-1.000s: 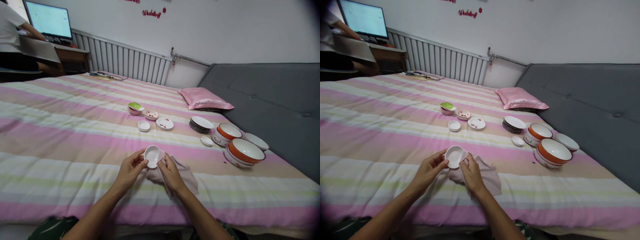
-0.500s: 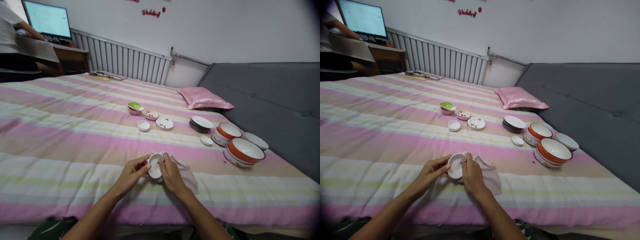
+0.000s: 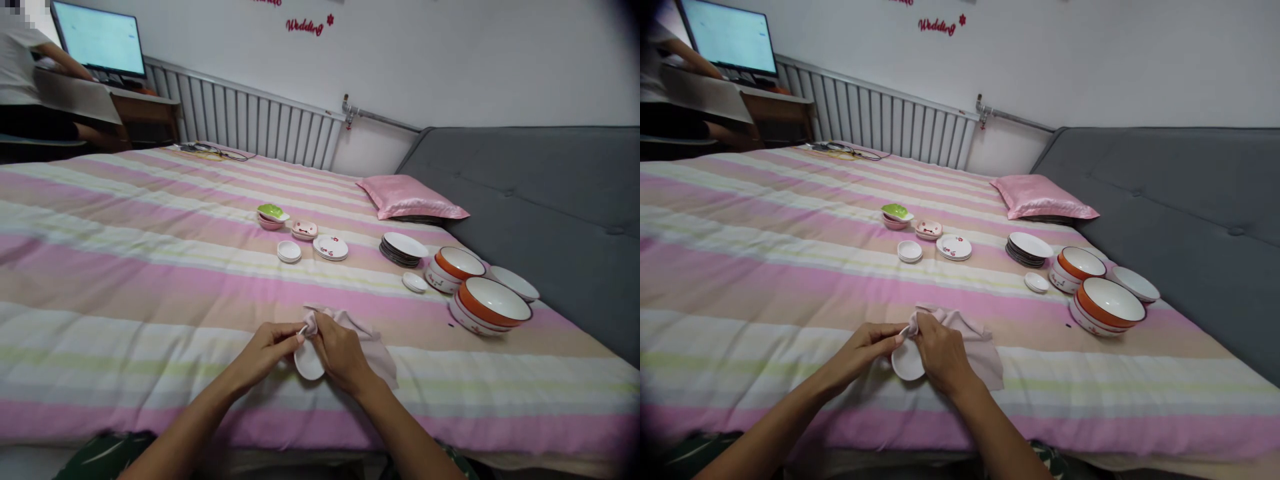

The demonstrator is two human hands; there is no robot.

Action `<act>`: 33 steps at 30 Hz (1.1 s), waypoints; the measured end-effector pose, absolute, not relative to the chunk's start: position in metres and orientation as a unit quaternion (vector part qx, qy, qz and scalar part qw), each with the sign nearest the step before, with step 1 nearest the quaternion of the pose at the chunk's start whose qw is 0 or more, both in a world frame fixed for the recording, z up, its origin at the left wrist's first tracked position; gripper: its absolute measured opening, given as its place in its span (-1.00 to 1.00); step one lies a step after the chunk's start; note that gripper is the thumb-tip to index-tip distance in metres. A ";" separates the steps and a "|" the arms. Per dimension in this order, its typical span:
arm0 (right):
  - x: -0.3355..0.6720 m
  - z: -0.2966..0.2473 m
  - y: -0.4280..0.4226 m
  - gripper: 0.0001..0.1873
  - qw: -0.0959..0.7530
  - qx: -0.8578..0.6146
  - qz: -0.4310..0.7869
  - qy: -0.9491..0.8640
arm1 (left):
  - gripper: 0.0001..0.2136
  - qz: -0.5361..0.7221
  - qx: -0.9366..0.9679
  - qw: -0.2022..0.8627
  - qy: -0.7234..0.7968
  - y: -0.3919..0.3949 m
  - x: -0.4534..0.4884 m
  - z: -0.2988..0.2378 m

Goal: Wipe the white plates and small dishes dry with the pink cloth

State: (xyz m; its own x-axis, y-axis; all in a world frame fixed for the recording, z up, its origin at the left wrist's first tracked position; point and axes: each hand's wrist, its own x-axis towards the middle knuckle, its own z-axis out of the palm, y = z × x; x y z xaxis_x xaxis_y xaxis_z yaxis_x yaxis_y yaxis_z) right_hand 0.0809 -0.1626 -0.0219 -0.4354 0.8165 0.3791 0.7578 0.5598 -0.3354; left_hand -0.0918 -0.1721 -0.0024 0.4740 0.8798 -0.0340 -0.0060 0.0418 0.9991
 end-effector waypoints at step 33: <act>0.068 -0.042 -0.159 -0.60 0.441 -0.508 0.374 -0.639 | -0.59 0.547 0.517 0.504 0.424 -0.177 -0.071 -0.023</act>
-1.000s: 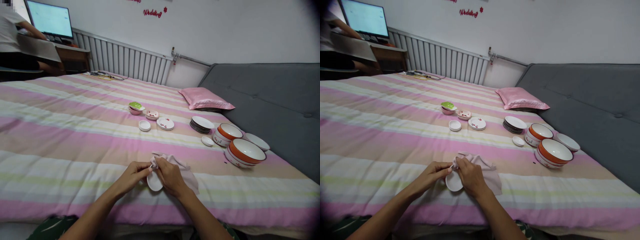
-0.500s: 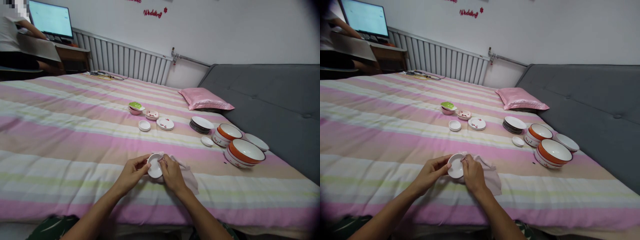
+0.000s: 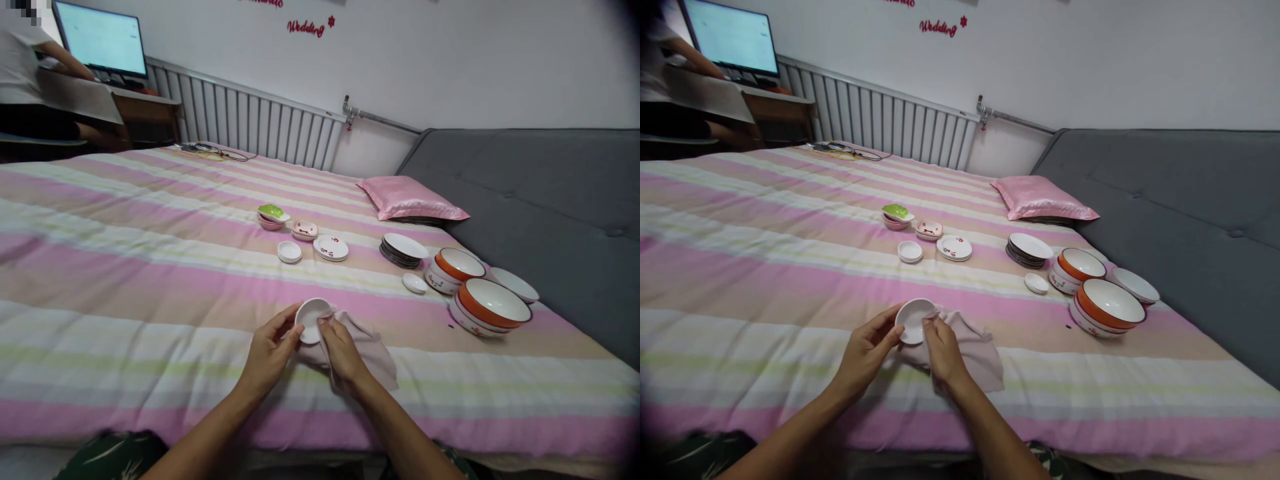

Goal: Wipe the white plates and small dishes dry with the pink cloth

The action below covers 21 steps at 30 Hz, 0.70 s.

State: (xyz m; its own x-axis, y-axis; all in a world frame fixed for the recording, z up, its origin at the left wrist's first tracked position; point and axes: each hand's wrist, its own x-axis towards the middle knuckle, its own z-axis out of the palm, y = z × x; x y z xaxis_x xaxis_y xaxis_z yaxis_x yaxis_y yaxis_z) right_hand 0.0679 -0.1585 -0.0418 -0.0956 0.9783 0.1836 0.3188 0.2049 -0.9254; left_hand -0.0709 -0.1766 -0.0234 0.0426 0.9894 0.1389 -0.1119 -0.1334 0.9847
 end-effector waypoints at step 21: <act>0.072 -0.022 -0.168 -0.87 0.271 -0.522 -0.082 -0.805 | -0.77 0.195 0.751 0.071 0.627 -0.178 -0.086 -0.013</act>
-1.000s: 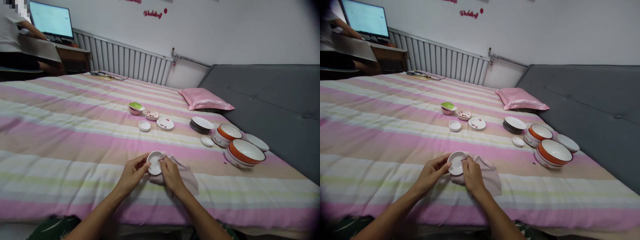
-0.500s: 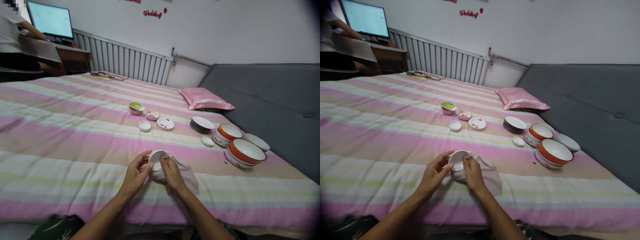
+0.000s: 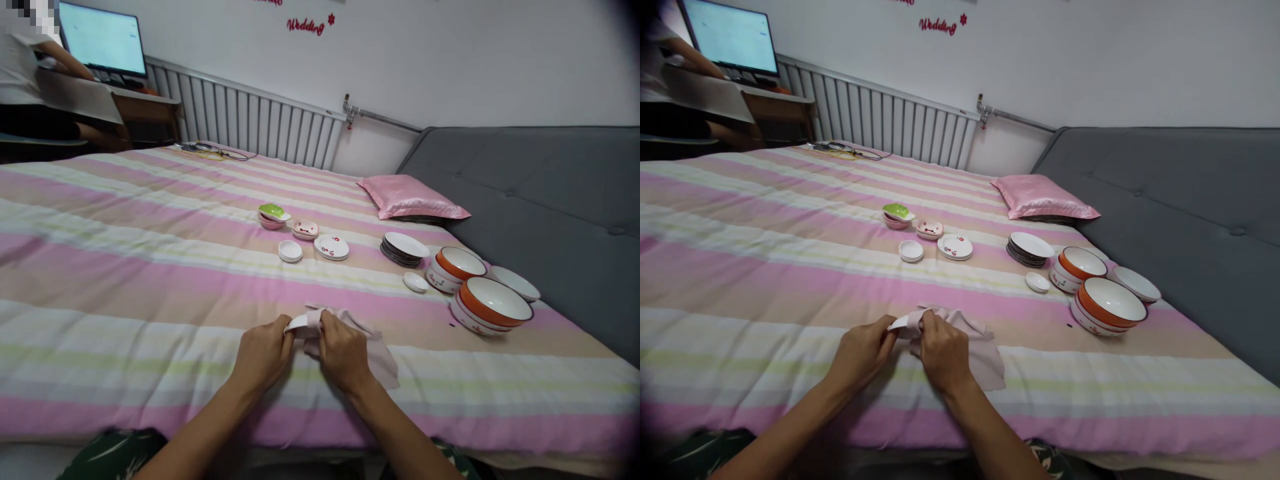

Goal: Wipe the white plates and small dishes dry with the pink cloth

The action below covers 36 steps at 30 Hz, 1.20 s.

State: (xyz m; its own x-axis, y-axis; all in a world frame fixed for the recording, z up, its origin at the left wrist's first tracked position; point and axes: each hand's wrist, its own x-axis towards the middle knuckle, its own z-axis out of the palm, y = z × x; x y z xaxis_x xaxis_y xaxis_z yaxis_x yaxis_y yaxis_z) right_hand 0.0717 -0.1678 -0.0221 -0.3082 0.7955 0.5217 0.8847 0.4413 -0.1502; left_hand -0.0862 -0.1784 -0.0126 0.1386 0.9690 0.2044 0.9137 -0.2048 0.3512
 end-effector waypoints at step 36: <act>0.074 -0.024 -0.169 -0.83 0.312 -0.544 -0.092 -0.774 | -0.71 0.318 0.733 0.126 0.588 -0.181 -0.086 -0.015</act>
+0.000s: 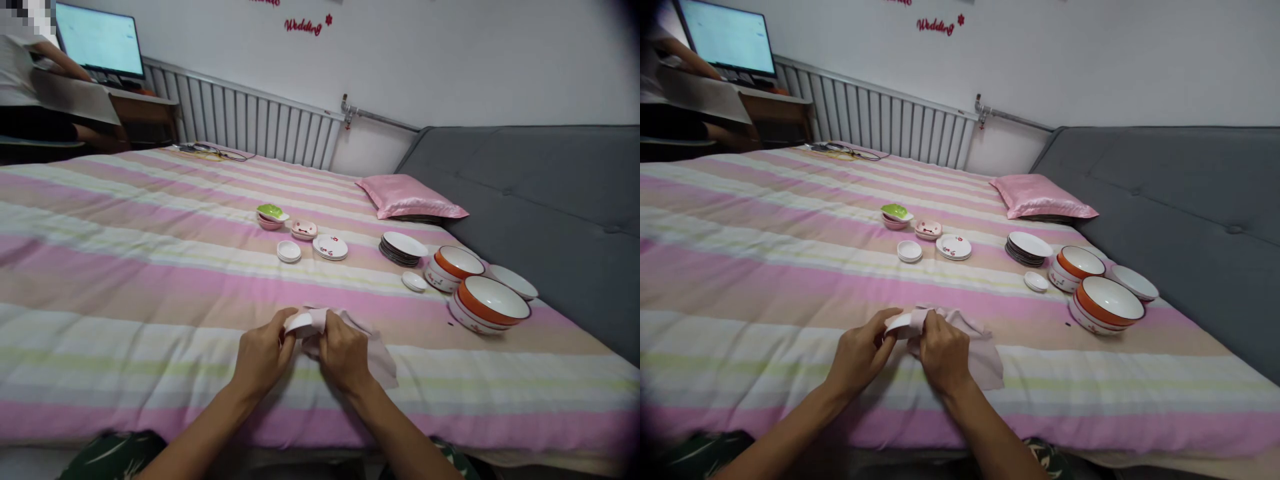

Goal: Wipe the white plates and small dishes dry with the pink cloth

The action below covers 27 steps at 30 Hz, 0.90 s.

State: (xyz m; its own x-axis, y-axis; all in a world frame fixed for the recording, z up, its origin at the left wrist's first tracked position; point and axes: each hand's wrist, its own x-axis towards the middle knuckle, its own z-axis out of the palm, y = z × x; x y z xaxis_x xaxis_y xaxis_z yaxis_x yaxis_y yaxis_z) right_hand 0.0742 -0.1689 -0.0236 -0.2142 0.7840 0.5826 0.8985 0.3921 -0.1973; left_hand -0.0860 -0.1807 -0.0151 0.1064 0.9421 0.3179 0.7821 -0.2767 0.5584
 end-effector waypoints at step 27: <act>0.072 -0.024 -0.168 -0.70 0.434 -0.541 0.245 -0.677 | -0.66 0.458 0.625 0.448 0.446 -0.186 -0.065 -0.016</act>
State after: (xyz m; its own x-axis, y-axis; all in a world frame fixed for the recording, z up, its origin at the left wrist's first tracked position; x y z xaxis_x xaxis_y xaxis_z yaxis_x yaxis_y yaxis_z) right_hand 0.0721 -0.1675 -0.0236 -0.0371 0.9459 0.3222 0.5203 0.2936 -0.8019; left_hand -0.0648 -0.1858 -0.0162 0.1821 0.9681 0.1721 0.1470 -0.1999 0.9687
